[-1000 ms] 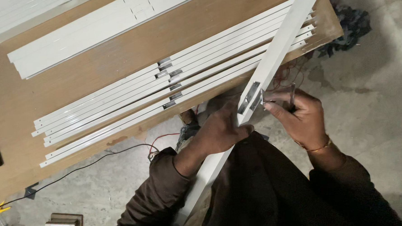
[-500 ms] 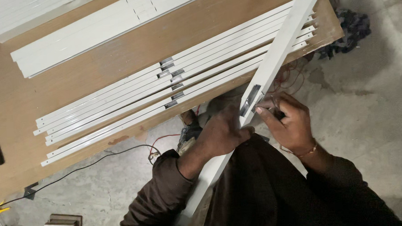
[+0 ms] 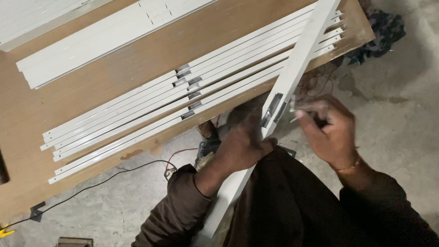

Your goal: The person works at a workbench with long white extruded profiles, fitting small metal connector pieces into slots on the profiles and pressing them into place by hand. They use a screwdriver on the profile slots, arrange the finished profiles on the bench, and then use an angle grinder to grind the edge of a profile.

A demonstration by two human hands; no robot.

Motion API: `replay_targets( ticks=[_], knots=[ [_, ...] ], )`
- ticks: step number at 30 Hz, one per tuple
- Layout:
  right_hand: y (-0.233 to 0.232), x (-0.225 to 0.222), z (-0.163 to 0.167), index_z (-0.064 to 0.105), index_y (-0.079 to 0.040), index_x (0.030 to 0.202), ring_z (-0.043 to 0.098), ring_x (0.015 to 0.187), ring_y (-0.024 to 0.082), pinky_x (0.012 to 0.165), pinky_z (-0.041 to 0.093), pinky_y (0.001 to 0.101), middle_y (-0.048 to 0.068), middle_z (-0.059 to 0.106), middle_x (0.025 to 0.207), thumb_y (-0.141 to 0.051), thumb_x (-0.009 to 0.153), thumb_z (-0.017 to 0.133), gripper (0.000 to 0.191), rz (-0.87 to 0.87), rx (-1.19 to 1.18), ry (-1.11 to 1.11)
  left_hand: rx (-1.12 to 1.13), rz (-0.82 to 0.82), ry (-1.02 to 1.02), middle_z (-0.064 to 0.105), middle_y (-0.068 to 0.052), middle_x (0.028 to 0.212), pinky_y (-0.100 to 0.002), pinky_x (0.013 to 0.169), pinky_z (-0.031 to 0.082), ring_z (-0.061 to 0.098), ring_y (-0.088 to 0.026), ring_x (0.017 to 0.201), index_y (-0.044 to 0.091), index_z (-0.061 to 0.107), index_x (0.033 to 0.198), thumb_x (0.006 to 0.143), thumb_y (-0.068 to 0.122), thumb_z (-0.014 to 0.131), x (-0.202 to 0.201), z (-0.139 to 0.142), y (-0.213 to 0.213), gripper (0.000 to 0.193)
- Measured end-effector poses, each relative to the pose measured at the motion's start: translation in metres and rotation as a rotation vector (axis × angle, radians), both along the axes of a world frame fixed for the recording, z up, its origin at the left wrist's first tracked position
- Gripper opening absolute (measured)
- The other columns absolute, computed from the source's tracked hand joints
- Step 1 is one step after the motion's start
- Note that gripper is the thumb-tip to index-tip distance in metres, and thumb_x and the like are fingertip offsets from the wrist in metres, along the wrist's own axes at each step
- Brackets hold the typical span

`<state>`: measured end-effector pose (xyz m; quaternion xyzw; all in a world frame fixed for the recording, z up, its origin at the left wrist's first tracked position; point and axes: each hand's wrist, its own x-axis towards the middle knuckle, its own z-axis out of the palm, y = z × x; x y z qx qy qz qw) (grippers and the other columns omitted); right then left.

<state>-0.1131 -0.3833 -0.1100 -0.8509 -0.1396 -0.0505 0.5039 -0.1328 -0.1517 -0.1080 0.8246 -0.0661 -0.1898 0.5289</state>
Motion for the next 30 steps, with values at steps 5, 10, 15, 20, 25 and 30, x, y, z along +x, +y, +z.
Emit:
replay_targets(
  ticks=[5, 10, 15, 20, 25, 30],
  knots=[
    [-0.041, -0.004, -0.012, 0.069, -0.006, 0.098, 0.059, 0.069, 0.004, 0.058, 0.049, 0.0214, 0.002, 0.069, 0.093, -0.005, 0.091, 0.074, 0.008, 0.126, 0.243, 0.245, -0.070, -0.032, 0.012, 0.072, -0.025, 0.117, -0.041, 0.096, 0.055, 0.072, -0.036, 0.111, 0.005, 0.046, 0.151, 0.085, 0.028, 0.078, 0.003, -0.001, 0.011, 0.076],
    [-0.104, -0.006, -0.029, 0.079, -0.008, 0.119, 0.045, 0.058, 0.017, 0.056, 0.044, 0.0308, 0.021, 0.054, 0.070, -0.011, 0.089, 0.082, 0.030, -0.030, -0.463, 0.664, -0.151, 0.006, -0.026, 0.069, -0.022, 0.129, -0.039, 0.103, 0.052, 0.069, -0.033, 0.122, 0.006, 0.046, 0.151, 0.085, 0.029, 0.078, 0.001, -0.001, 0.025, 0.077],
    [-0.087, -0.012, -0.034, 0.064, -0.007, 0.129, 0.055, 0.060, 0.015, 0.057, 0.048, 0.0333, 0.008, 0.060, 0.071, -0.025, 0.094, 0.066, 0.039, 0.060, -0.526, 0.614, 0.154, 0.051, -0.262, 0.062, -0.027, 0.137, -0.048, 0.100, 0.049, 0.062, -0.045, 0.120, 0.006, 0.045, 0.150, 0.082, 0.029, 0.080, 0.003, 0.002, 0.023, 0.080],
    [-0.041, -0.015, -0.002, 0.067, 0.000, 0.124, 0.057, 0.065, 0.012, 0.061, 0.050, 0.0290, 0.006, 0.063, 0.073, -0.023, 0.104, 0.057, 0.032, 0.139, -0.193, 0.345, 0.032, 0.060, -0.410, 0.063, -0.024, 0.138, -0.047, 0.105, 0.053, 0.064, -0.043, 0.127, 0.008, 0.042, 0.156, 0.089, 0.030, 0.075, 0.015, 0.009, 0.031, 0.078],
    [-0.030, 0.006, 0.040, 0.067, 0.002, 0.117, 0.057, 0.062, 0.010, 0.060, 0.050, 0.0271, 0.004, 0.064, 0.072, -0.021, 0.104, 0.057, 0.028, 0.251, -0.177, 0.260, 0.032, 0.094, -0.502, 0.066, -0.022, 0.128, -0.044, 0.094, 0.059, 0.070, -0.038, 0.115, 0.004, 0.044, 0.152, 0.091, 0.031, 0.080, 0.027, 0.019, 0.032, 0.076],
    [0.002, 0.009, 0.066, 0.068, -0.001, 0.129, 0.058, 0.058, 0.010, 0.053, 0.051, 0.0282, 0.004, 0.064, 0.067, -0.020, 0.102, 0.055, 0.036, 0.368, -0.010, 0.339, 0.033, 0.184, -0.603, 0.068, -0.023, 0.108, -0.043, 0.081, 0.060, 0.074, -0.034, 0.097, 0.000, 0.046, 0.125, 0.088, 0.029, 0.087, 0.044, 0.040, 0.036, 0.063]
  ],
)
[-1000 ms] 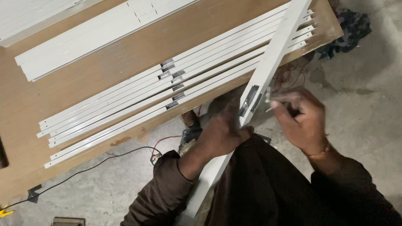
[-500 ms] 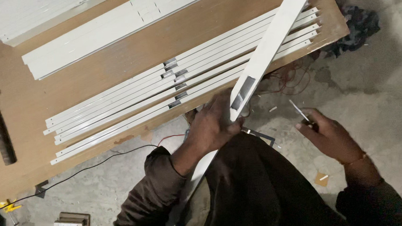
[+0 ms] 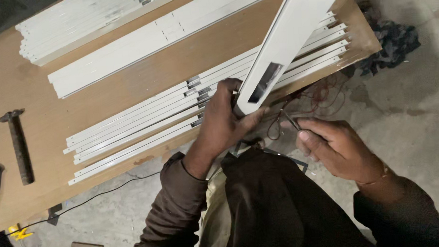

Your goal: The person works at a workbench with long white extruded profiles, fitting small metal connector pieces into slots on the profiles and pressing them into place by hand. They use a screwdriver on the profile slots, arrange the finished profiles on the bench, and then use an angle grinder to grind the edge of a profile.

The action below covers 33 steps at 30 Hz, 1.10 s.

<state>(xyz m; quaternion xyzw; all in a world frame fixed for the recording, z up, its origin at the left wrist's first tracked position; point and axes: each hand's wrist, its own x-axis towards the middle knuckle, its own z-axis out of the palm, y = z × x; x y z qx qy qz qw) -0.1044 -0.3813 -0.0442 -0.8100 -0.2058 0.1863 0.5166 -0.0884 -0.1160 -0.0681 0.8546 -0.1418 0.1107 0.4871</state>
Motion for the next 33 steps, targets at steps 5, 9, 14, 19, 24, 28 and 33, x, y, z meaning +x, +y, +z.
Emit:
replay_targets(
  ticks=[5, 9, 14, 19, 24, 28, 33],
  knots=[
    [0.032, 0.006, 0.021, 0.067, 0.001, 0.129, 0.066, 0.064, 0.016, 0.061, 0.053, 0.0318, 0.008, 0.067, 0.075, -0.019, 0.105, 0.058, 0.033, -0.090, -0.106, -0.366, -0.112, 0.036, 0.166, 0.074, -0.017, 0.093, -0.037, 0.066, 0.062, 0.080, -0.028, 0.081, 0.002, 0.042, 0.120, 0.093, 0.029, 0.079, 0.020, 0.027, 0.002, 0.054],
    [0.043, 0.026, 0.037, 0.069, 0.003, 0.128, 0.074, 0.085, 0.028, 0.073, 0.057, 0.0379, 0.018, 0.074, 0.099, -0.016, 0.109, 0.062, 0.028, -0.144, -0.210, -0.732, -0.080, 0.089, 0.019, 0.072, -0.019, 0.099, -0.041, 0.071, 0.059, 0.077, -0.031, 0.087, 0.002, 0.040, 0.127, 0.102, 0.023, 0.072, 0.025, 0.041, -0.015, 0.045],
    [0.051, 0.039, 0.052, 0.068, 0.004, 0.130, 0.075, 0.099, 0.033, 0.081, 0.060, 0.0397, 0.023, 0.074, 0.111, -0.014, 0.112, 0.062, 0.026, -0.141, -0.212, -0.835, -0.107, 0.049, -0.040, 0.071, -0.019, 0.107, -0.044, 0.080, 0.059, 0.075, -0.035, 0.095, 0.006, 0.043, 0.145, 0.107, 0.018, 0.064, 0.026, 0.049, -0.023, 0.045],
    [0.058, 0.047, 0.052, 0.069, 0.001, 0.130, 0.075, 0.093, 0.033, 0.075, 0.059, 0.0394, 0.022, 0.075, 0.104, -0.015, 0.112, 0.063, 0.025, -0.205, -0.200, -0.818, -0.090, 0.085, -0.110, 0.072, -0.018, 0.110, -0.044, 0.086, 0.059, 0.073, -0.038, 0.102, 0.006, 0.053, 0.139, 0.107, 0.017, 0.066, 0.034, 0.045, -0.022, 0.036],
    [0.068, 0.062, 0.034, 0.066, 0.001, 0.130, 0.068, 0.072, 0.019, 0.066, 0.052, 0.0320, 0.011, 0.070, 0.084, -0.018, 0.114, 0.062, 0.026, -0.247, 0.003, -0.567, -0.060, 0.177, -0.236, 0.070, -0.018, 0.111, -0.045, 0.090, 0.059, 0.071, -0.038, 0.101, 0.008, 0.056, 0.131, 0.107, 0.013, 0.066, 0.044, 0.031, -0.024, 0.026],
    [0.079, 0.075, 0.020, 0.062, 0.001, 0.129, 0.050, 0.066, 0.006, 0.057, 0.043, 0.0270, 0.001, 0.058, 0.077, -0.019, 0.114, 0.058, 0.026, -0.219, 0.251, -0.248, -0.013, 0.316, -0.152, 0.066, -0.019, 0.109, -0.047, 0.077, 0.055, 0.070, -0.038, 0.092, 0.009, 0.052, 0.143, 0.102, 0.013, 0.065, 0.045, 0.017, -0.034, 0.043],
    [0.074, 0.077, 0.004, 0.060, -0.001, 0.126, 0.043, 0.055, 0.003, 0.048, 0.037, 0.0237, -0.005, 0.051, 0.067, -0.018, 0.108, 0.056, 0.025, -0.218, 0.399, 0.043, 0.064, 0.343, -0.246, 0.066, -0.020, 0.109, -0.049, 0.078, 0.055, 0.069, -0.042, 0.095, 0.012, 0.048, 0.145, 0.104, 0.014, 0.065, 0.051, 0.016, -0.038, 0.044]
  ],
)
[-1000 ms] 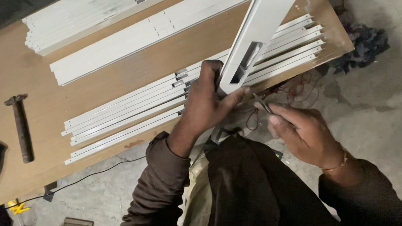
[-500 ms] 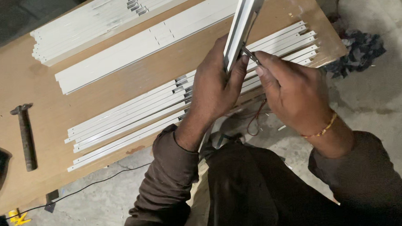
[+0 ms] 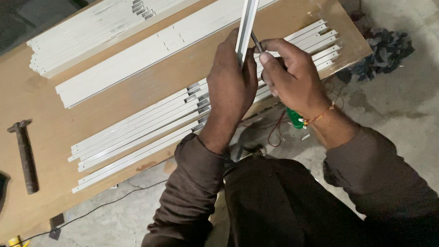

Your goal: The person works at a workbench with long white extruded profiles, fitting small metal connector pieces into slots on the profiles and pressing them into place by hand. They use a screwdriver on the profile slots, arrange the finished profiles on the bench, and then use an angle grinder to grind the edge of a profile.

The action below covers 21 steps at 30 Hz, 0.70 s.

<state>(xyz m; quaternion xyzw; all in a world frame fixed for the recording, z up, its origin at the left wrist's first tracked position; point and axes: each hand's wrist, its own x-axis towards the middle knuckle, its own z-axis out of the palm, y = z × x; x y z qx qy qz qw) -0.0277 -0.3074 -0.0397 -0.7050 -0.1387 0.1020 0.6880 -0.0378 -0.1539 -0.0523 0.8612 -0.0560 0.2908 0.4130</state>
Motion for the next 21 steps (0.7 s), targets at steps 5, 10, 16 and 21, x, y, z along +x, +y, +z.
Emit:
replay_targets(
  ticks=[5, 10, 16, 21],
  knots=[
    [-0.035, -0.015, -0.018, 0.061, 0.002, 0.124, 0.041, 0.062, 0.002, 0.055, 0.035, 0.0227, -0.005, 0.049, 0.075, -0.018, 0.114, 0.058, 0.023, 0.054, 0.139, -0.030, -0.255, -0.368, 0.322, 0.065, -0.011, 0.083, -0.039, 0.063, 0.056, 0.068, -0.026, 0.071, 0.004, 0.045, 0.144, 0.109, 0.029, 0.061, -0.001, 0.023, 0.032, 0.045],
    [-0.048, -0.018, -0.014, 0.059, 0.002, 0.137, 0.051, 0.066, 0.003, 0.061, 0.041, 0.0233, 0.001, 0.063, 0.093, -0.014, 0.110, 0.069, 0.033, -0.116, 0.124, -0.278, -0.544, -0.899, 0.553, 0.062, -0.004, 0.080, -0.030, 0.059, 0.054, 0.063, -0.011, 0.064, -0.001, 0.044, 0.146, 0.110, 0.036, 0.056, -0.001, 0.037, 0.049, 0.053],
    [-0.043, -0.026, 0.011, 0.071, 0.000, 0.128, 0.049, 0.066, 0.007, 0.065, 0.045, 0.0243, 0.012, 0.073, 0.119, -0.005, 0.098, 0.085, 0.034, -0.289, -0.415, -0.738, -0.828, -0.924, 0.897, 0.063, -0.007, 0.077, -0.031, 0.052, 0.054, 0.063, -0.015, 0.059, -0.003, 0.044, 0.139, 0.106, 0.036, 0.057, -0.019, 0.026, 0.033, 0.053],
    [-0.037, -0.025, 0.016, 0.075, 0.000, 0.121, 0.056, 0.076, 0.011, 0.066, 0.046, 0.0271, 0.011, 0.072, 0.118, -0.006, 0.098, 0.086, 0.027, -0.297, -0.445, -0.748, -0.917, -0.813, 1.016, 0.063, -0.007, 0.076, -0.030, 0.050, 0.055, 0.064, -0.015, 0.056, -0.005, 0.046, 0.139, 0.105, 0.041, 0.055, -0.027, 0.015, 0.026, 0.057]
  ],
)
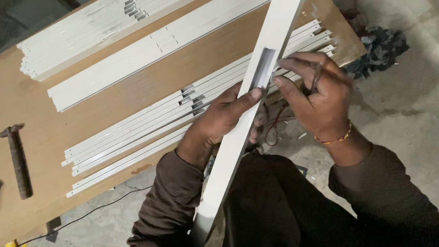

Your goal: The person works at a workbench with long white extruded profiles, fitting small metal connector pieces into slots on the profiles and pressing them into place by hand. They use a screwdriver on the profile slots, arrange the finished profiles on the bench, and then use an angle grinder to grind the edge of a profile.

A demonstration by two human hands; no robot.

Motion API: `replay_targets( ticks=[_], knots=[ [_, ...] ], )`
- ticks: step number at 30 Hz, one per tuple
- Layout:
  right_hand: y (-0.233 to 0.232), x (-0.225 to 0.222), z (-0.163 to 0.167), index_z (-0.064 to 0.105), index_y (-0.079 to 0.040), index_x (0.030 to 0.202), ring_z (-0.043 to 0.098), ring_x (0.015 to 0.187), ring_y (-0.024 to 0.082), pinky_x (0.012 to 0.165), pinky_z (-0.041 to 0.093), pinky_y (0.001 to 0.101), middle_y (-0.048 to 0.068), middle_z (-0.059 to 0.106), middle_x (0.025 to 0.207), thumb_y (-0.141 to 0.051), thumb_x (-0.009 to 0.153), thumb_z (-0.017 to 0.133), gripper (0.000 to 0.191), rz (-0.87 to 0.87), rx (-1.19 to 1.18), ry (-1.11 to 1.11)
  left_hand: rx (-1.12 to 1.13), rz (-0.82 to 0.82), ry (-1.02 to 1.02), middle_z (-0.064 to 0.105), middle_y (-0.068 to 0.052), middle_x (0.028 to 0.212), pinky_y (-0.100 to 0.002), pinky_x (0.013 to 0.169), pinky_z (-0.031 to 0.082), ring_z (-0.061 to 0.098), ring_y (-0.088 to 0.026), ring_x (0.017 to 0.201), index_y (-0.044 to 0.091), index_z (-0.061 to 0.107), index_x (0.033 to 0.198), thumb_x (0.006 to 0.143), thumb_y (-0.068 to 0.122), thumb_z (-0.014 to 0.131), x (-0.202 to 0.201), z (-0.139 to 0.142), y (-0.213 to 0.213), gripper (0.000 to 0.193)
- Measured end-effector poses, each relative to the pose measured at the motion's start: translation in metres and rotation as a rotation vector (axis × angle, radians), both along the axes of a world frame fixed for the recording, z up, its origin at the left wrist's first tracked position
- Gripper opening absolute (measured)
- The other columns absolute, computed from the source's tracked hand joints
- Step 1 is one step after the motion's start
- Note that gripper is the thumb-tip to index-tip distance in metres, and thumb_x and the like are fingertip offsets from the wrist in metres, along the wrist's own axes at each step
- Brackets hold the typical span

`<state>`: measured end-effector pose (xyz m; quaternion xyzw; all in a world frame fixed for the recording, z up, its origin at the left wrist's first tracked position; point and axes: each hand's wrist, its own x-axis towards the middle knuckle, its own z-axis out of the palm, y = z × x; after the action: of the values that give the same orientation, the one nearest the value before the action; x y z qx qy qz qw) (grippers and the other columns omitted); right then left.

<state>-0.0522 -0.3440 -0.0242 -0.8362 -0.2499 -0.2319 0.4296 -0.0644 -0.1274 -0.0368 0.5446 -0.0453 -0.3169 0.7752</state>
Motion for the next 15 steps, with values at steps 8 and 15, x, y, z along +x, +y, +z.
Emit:
replay_targets(
  ticks=[8, 15],
  knots=[
    [0.006, -0.011, -0.014, 0.072, 0.000, 0.103, 0.067, 0.096, 0.019, 0.081, 0.054, 0.0323, 0.010, 0.069, 0.112, -0.006, 0.097, 0.084, 0.014, -0.057, 0.012, -0.039, -0.071, 0.056, 0.007, 0.064, -0.007, 0.078, -0.032, 0.050, 0.058, 0.068, -0.017, 0.058, -0.003, 0.047, 0.136, 0.105, 0.042, 0.054, -0.011, -0.013, -0.007, 0.055],
    [0.000, -0.016, -0.026, 0.071, 0.002, 0.111, 0.071, 0.101, 0.019, 0.082, 0.058, 0.0284, 0.010, 0.067, 0.118, -0.002, 0.103, 0.079, 0.011, -0.046, -0.033, -0.065, -0.125, 0.060, 0.023, 0.064, -0.008, 0.079, -0.033, 0.052, 0.058, 0.068, -0.017, 0.060, -0.003, 0.048, 0.133, 0.108, 0.042, 0.050, -0.011, -0.020, -0.011, 0.051]
  ],
)
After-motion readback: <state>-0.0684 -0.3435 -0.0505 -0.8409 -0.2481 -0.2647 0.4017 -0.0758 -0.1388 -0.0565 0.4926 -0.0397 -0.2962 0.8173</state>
